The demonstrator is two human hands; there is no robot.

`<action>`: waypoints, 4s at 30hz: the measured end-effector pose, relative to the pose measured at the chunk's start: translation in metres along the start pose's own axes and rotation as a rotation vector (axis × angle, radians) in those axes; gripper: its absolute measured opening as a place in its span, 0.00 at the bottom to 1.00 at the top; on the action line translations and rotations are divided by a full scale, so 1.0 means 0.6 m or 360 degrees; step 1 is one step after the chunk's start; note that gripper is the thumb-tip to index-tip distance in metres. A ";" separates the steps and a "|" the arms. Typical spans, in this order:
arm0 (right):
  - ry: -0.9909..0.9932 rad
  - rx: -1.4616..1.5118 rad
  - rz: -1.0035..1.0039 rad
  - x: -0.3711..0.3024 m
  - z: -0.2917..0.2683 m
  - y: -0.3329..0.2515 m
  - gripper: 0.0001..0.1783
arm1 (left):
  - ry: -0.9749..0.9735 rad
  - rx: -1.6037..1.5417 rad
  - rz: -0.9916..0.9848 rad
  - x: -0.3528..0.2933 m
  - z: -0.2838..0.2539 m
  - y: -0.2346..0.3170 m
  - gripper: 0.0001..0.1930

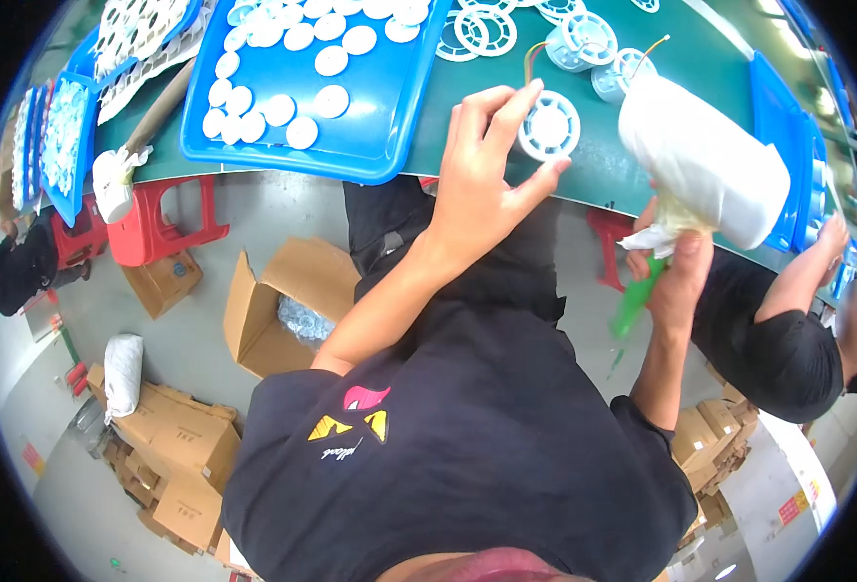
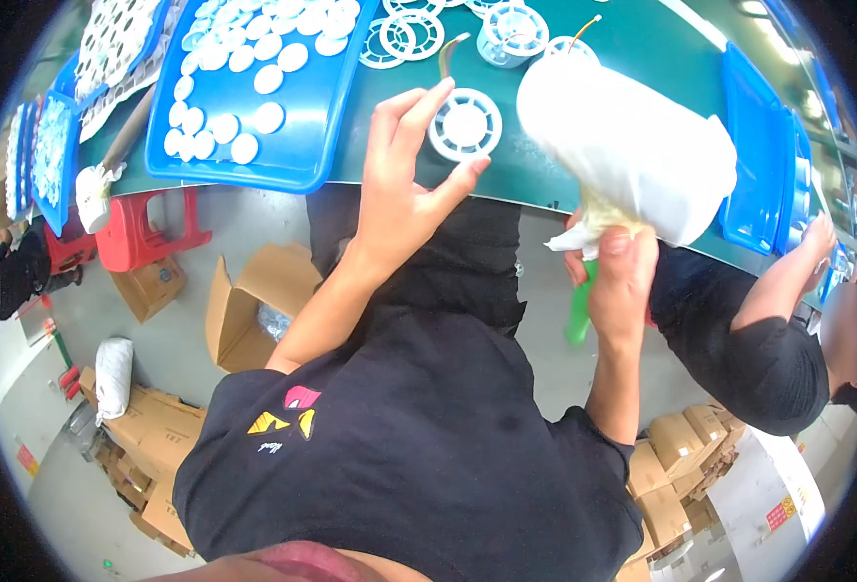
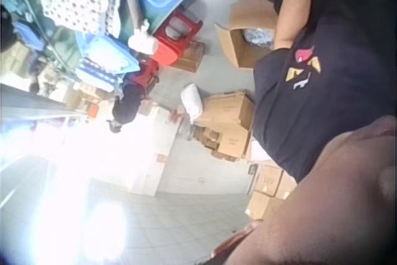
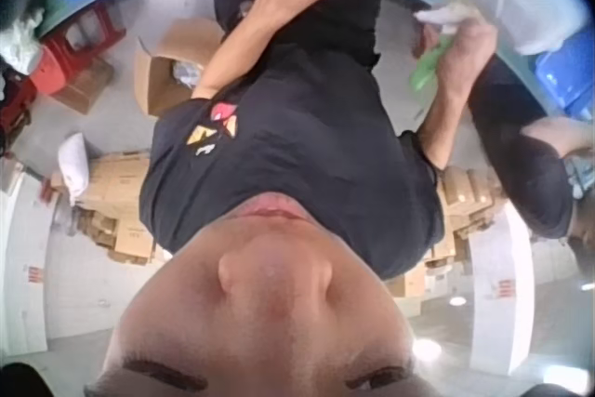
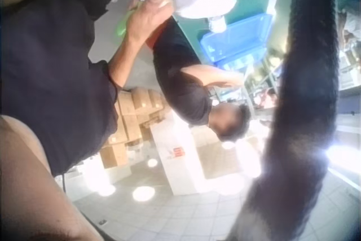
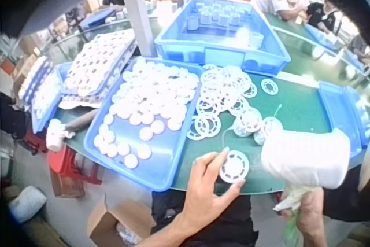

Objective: Assembling small electronic modules by inserting circular PCBs into plastic housings and applying adhesive.

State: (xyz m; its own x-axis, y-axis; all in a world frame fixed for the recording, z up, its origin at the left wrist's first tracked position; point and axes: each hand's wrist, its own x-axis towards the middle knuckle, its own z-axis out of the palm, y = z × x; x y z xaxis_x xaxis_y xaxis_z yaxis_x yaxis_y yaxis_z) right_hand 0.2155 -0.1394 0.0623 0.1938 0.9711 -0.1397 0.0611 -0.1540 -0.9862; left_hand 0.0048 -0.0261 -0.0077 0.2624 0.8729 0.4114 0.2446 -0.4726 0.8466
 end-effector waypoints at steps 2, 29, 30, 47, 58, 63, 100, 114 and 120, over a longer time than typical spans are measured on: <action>0.0020 -0.0343 0.0335 -0.008 0.013 0.010 0.27 | 0.0023 -0.0003 0.0057 -0.002 0.000 0.002 0.40; 0.0357 0.0132 -0.0189 0.021 0.024 0.029 0.25 | -0.0244 -0.0296 -0.0077 0.026 0.021 -0.003 0.43; 0.0360 -0.0239 0.0002 0.033 0.029 0.028 0.25 | -0.0284 -0.0403 -0.0064 0.030 0.021 -0.006 0.44; -0.0056 -0.0305 0.0696 0.089 0.020 -0.106 0.31 | -0.0450 -0.0670 -0.0419 0.035 -0.001 0.006 0.56; -0.0384 -0.0474 0.0321 0.087 0.025 -0.136 0.27 | -0.0461 -0.0588 -0.0284 0.037 -0.003 -0.005 0.58; -0.0348 -0.0635 0.0531 0.087 0.051 -0.135 0.26 | -0.0458 -0.0441 -0.0286 0.045 -0.011 -0.012 0.60; 0.0552 -0.1184 0.0032 0.158 -0.121 0.026 0.24 | -0.0194 0.0088 -0.0093 0.112 0.050 -0.010 0.42; 0.0319 -0.1269 -0.0921 0.148 0.043 -0.016 0.14 | -0.0132 -0.0038 -0.0147 0.036 0.012 -0.011 0.37; -0.0046 -0.1247 -0.0875 0.116 0.091 -0.008 0.06 | -0.0266 0.0300 -0.0064 0.056 0.007 -0.003 0.39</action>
State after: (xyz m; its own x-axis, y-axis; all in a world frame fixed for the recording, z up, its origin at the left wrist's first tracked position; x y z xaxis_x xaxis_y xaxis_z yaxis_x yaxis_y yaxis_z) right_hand 0.1753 -0.0609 0.0527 -0.0812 0.9464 0.3126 0.7762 0.2567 -0.5758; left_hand 0.0170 0.0035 0.0031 0.3957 0.8667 0.3037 0.4237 -0.4657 0.7769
